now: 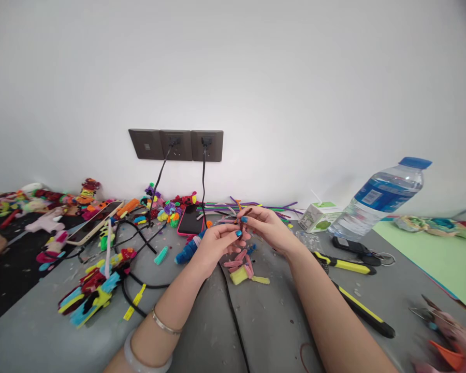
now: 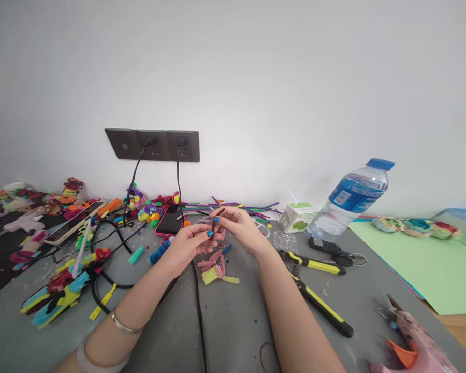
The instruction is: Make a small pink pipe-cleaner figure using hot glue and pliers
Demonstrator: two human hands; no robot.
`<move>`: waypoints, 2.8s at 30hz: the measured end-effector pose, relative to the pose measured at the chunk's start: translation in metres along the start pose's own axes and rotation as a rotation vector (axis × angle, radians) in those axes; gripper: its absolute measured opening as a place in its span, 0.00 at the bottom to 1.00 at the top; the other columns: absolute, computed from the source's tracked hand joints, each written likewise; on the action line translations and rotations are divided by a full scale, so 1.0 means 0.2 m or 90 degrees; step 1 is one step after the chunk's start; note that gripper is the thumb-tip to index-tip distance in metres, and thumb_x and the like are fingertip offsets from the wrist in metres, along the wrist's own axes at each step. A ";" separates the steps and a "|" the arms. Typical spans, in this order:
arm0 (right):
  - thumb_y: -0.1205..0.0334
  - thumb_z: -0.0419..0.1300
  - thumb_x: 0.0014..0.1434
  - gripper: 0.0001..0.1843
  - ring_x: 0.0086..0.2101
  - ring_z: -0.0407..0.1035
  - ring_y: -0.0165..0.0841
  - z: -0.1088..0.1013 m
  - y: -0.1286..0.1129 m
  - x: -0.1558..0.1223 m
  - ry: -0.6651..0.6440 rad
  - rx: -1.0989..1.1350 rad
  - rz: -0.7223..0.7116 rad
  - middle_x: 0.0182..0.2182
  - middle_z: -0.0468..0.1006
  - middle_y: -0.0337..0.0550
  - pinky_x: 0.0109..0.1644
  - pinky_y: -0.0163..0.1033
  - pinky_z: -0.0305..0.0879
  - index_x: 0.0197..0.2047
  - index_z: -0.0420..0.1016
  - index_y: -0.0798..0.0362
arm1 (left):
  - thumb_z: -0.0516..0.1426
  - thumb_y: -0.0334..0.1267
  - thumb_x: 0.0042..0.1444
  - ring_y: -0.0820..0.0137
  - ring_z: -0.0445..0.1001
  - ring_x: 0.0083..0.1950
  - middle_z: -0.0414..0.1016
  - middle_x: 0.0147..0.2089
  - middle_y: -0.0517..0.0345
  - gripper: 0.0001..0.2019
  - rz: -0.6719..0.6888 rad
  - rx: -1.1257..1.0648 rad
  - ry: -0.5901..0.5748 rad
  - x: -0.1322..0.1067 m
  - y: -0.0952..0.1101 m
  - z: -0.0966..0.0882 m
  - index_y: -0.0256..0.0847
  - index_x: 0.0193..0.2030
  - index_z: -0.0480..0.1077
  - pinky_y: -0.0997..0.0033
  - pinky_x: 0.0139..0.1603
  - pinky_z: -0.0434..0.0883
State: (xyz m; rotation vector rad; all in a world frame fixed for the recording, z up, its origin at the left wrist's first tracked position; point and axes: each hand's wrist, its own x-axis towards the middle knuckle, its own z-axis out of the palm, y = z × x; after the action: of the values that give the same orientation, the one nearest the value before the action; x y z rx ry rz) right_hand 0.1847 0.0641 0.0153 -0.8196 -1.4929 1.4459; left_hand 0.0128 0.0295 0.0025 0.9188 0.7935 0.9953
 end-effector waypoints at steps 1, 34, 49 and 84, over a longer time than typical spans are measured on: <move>0.51 0.66 0.55 0.15 0.25 0.69 0.29 0.00 0.00 0.00 -0.006 0.003 0.000 0.27 0.75 0.38 0.31 0.35 0.67 0.40 0.76 0.52 | 0.70 0.48 0.41 0.74 0.73 0.32 0.79 0.37 0.51 0.22 -0.004 -0.002 -0.003 0.00 0.00 0.00 0.36 0.40 0.78 0.74 0.33 0.70; 0.53 0.68 0.53 0.12 0.32 0.69 0.31 0.07 0.05 0.03 0.138 -0.030 -0.106 0.32 0.74 0.41 0.31 0.35 0.70 0.35 0.74 0.51 | 0.71 0.43 0.41 0.82 0.62 0.26 0.70 0.32 0.63 0.19 0.056 -0.185 0.079 0.02 0.04 -0.02 0.38 0.37 0.72 0.79 0.27 0.62; 0.55 0.69 0.52 0.12 0.33 0.71 0.33 0.06 0.03 0.02 0.133 -0.015 -0.091 0.33 0.76 0.42 0.31 0.37 0.70 0.36 0.75 0.51 | 0.70 0.43 0.42 0.78 0.69 0.27 0.75 0.31 0.60 0.19 0.015 -0.129 0.073 0.01 0.03 -0.01 0.37 0.39 0.75 0.77 0.29 0.66; 0.50 0.69 0.52 0.15 0.24 0.66 0.29 0.05 0.03 0.01 0.066 -0.050 -0.066 0.29 0.74 0.40 0.25 0.36 0.67 0.32 0.76 0.53 | 0.68 0.37 0.43 0.74 0.73 0.32 0.80 0.36 0.55 0.10 0.215 0.046 0.157 0.03 0.02 -0.04 0.39 0.35 0.79 0.76 0.31 0.70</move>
State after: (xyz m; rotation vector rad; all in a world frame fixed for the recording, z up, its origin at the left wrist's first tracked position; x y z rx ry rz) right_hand 0.1741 0.0627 0.0101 -0.8396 -1.4988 1.2557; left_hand 0.0061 0.0386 0.0024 1.0257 0.9015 1.4026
